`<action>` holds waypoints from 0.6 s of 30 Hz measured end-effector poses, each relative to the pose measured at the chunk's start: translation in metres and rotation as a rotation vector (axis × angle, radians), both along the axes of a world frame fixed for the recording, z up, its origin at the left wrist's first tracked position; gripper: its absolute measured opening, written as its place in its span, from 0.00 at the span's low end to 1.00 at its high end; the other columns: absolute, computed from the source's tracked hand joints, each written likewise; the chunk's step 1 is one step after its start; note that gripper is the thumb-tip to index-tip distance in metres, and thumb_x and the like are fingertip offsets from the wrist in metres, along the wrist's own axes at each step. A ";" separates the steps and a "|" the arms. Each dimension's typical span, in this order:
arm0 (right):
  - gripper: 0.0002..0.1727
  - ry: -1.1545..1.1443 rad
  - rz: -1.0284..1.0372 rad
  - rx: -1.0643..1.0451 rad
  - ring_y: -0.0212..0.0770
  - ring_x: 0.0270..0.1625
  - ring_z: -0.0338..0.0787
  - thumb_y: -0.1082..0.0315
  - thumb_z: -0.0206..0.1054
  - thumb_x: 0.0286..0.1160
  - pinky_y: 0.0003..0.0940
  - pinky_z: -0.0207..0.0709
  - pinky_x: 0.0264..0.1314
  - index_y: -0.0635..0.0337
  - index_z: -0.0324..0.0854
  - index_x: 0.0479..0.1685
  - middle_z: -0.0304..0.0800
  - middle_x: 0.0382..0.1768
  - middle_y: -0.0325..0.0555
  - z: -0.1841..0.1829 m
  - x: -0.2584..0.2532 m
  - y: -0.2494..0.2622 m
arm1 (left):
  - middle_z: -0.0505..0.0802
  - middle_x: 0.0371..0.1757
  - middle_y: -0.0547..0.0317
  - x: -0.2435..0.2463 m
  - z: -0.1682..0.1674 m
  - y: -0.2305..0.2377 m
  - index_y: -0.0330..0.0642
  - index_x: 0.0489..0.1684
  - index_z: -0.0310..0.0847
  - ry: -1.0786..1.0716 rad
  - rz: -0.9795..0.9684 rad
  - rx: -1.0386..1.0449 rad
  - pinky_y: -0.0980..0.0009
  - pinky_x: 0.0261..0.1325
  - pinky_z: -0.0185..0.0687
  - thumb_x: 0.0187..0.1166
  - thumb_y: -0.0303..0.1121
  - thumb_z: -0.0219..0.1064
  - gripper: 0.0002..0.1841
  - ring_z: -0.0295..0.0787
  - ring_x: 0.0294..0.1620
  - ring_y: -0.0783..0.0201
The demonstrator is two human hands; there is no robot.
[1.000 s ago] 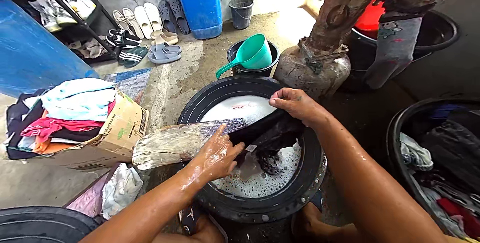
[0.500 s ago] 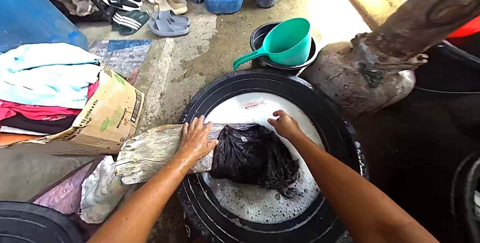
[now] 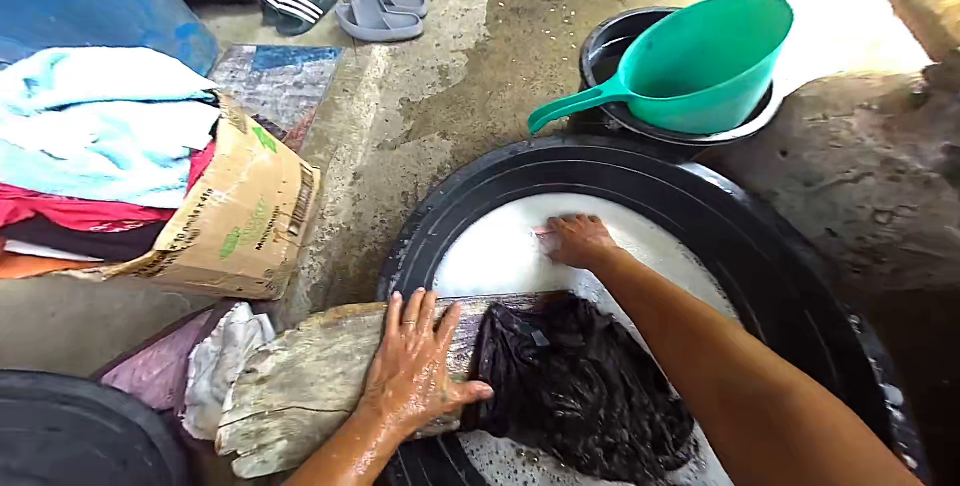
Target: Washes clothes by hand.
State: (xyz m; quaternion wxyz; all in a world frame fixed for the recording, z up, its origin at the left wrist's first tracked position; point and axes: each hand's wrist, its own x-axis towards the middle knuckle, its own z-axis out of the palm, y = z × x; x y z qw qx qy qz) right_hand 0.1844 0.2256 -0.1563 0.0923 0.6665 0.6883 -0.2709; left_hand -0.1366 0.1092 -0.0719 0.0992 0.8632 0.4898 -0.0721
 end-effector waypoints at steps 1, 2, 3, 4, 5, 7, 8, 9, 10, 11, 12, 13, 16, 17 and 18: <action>0.34 -0.029 -0.011 -0.008 0.71 0.78 0.77 0.54 0.75 0.75 0.74 0.59 0.80 0.65 0.77 0.77 0.82 0.71 0.69 -0.001 0.002 -0.004 | 0.71 0.85 0.31 0.004 0.004 0.000 0.45 0.83 0.73 0.023 0.007 -0.078 0.27 0.88 0.39 0.55 0.85 0.59 0.60 0.58 0.89 0.30; 0.32 -0.047 -0.043 -0.007 0.71 0.73 0.82 0.55 0.75 0.74 0.73 0.64 0.78 0.66 0.78 0.73 0.87 0.65 0.68 -0.001 0.003 -0.008 | 0.68 0.88 0.34 0.006 0.006 0.000 0.44 0.84 0.72 0.034 0.000 -0.130 0.28 0.89 0.35 0.58 0.81 0.63 0.57 0.53 0.92 0.31; 0.30 -0.045 -0.087 0.006 0.71 0.67 0.86 0.58 0.75 0.73 0.73 0.67 0.75 0.67 0.79 0.71 0.90 0.59 0.68 -0.001 0.003 -0.013 | 0.67 0.89 0.36 0.008 0.008 0.001 0.42 0.82 0.73 0.040 -0.018 -0.158 0.29 0.89 0.35 0.62 0.76 0.65 0.53 0.50 0.93 0.32; 0.28 -0.039 -0.127 0.029 0.71 0.63 0.88 0.61 0.76 0.73 0.73 0.70 0.72 0.67 0.79 0.69 0.91 0.55 0.69 0.001 0.005 -0.018 | 0.65 0.90 0.37 0.011 0.010 0.001 0.40 0.80 0.73 0.046 -0.035 -0.199 0.31 0.90 0.33 0.67 0.71 0.66 0.48 0.47 0.94 0.34; 0.26 -0.034 -0.167 0.075 0.72 0.60 0.89 0.62 0.76 0.73 0.73 0.71 0.70 0.67 0.79 0.68 0.92 0.52 0.70 0.003 0.010 -0.026 | 0.63 0.91 0.39 0.013 0.011 0.002 0.38 0.76 0.76 0.039 -0.055 -0.233 0.32 0.90 0.32 0.71 0.66 0.67 0.43 0.45 0.95 0.36; 0.26 -0.031 -0.276 0.141 0.76 0.59 0.89 0.62 0.76 0.75 0.76 0.71 0.68 0.68 0.80 0.67 0.92 0.50 0.73 0.019 0.019 -0.042 | 0.63 0.92 0.42 0.019 0.009 0.000 0.36 0.66 0.81 -0.018 -0.099 -0.277 0.35 0.91 0.30 0.77 0.54 0.66 0.30 0.45 0.95 0.41; 0.26 -0.041 -0.346 0.151 0.78 0.60 0.88 0.63 0.77 0.75 0.78 0.69 0.67 0.70 0.80 0.67 0.91 0.51 0.75 0.028 0.025 -0.053 | 0.63 0.92 0.43 0.022 0.007 -0.003 0.37 0.61 0.83 -0.056 -0.123 -0.292 0.37 0.91 0.31 0.79 0.48 0.64 0.24 0.46 0.95 0.42; 0.26 -0.061 -0.418 0.138 0.79 0.61 0.87 0.64 0.77 0.75 0.79 0.68 0.67 0.72 0.80 0.66 0.90 0.52 0.77 0.036 0.033 -0.067 | 0.65 0.91 0.44 0.026 0.005 -0.007 0.37 0.57 0.85 -0.096 -0.143 -0.307 0.37 0.91 0.32 0.81 0.42 0.61 0.19 0.48 0.95 0.43; 0.26 -0.082 -0.491 0.102 0.80 0.64 0.85 0.63 0.77 0.76 0.79 0.67 0.68 0.72 0.79 0.66 0.88 0.55 0.79 0.041 0.042 -0.082 | 0.68 0.90 0.45 0.028 0.005 -0.011 0.37 0.55 0.87 -0.151 -0.146 -0.331 0.37 0.92 0.33 0.82 0.37 0.59 0.16 0.51 0.94 0.44; 0.27 -0.094 -0.553 0.061 0.80 0.66 0.84 0.63 0.76 0.77 0.79 0.68 0.68 0.74 0.78 0.67 0.87 0.58 0.80 0.042 0.053 -0.098 | 0.75 0.85 0.46 0.028 0.003 -0.015 0.36 0.53 0.88 -0.251 -0.129 -0.348 0.38 0.92 0.36 0.82 0.33 0.59 0.14 0.57 0.92 0.46; 0.26 -0.084 -0.610 0.031 0.80 0.68 0.83 0.64 0.74 0.78 0.79 0.69 0.69 0.76 0.78 0.67 0.85 0.60 0.81 0.040 0.063 -0.115 | 0.84 0.77 0.46 0.026 0.002 -0.018 0.33 0.51 0.88 -0.404 -0.069 -0.376 0.42 0.93 0.41 0.81 0.30 0.59 0.13 0.67 0.88 0.47; 0.25 -0.049 -0.657 0.035 0.81 0.68 0.82 0.66 0.73 0.79 0.79 0.69 0.69 0.79 0.78 0.65 0.84 0.60 0.83 0.035 0.073 -0.130 | 0.91 0.66 0.43 0.024 0.004 -0.020 0.27 0.50 0.87 -0.585 0.036 -0.427 0.48 0.91 0.50 0.79 0.26 0.59 0.13 0.78 0.80 0.49; 0.25 0.177 -0.872 0.081 0.78 0.68 0.82 0.68 0.68 0.83 0.74 0.69 0.73 0.85 0.75 0.66 0.81 0.63 0.86 0.009 0.078 -0.164 | 0.90 0.45 0.41 0.012 0.021 -0.014 0.25 0.55 0.79 -0.862 0.355 -0.535 0.55 0.60 0.82 0.81 0.25 0.56 0.13 0.89 0.50 0.54; 0.27 0.307 -0.994 0.095 0.75 0.70 0.80 0.66 0.65 0.86 0.70 0.69 0.74 0.86 0.71 0.70 0.78 0.66 0.85 0.002 0.072 -0.172 | 0.90 0.44 0.41 0.005 0.027 -0.011 0.26 0.55 0.79 -0.873 0.416 -0.497 0.54 0.57 0.83 0.81 0.24 0.56 0.13 0.89 0.48 0.54; 0.29 0.445 -1.113 0.121 0.71 0.71 0.79 0.64 0.63 0.89 0.66 0.69 0.76 0.84 0.67 0.75 0.76 0.69 0.82 0.000 0.060 -0.174 | 0.90 0.44 0.40 -0.002 0.034 -0.007 0.26 0.56 0.79 -0.852 0.467 -0.427 0.51 0.56 0.82 0.81 0.23 0.55 0.13 0.88 0.48 0.53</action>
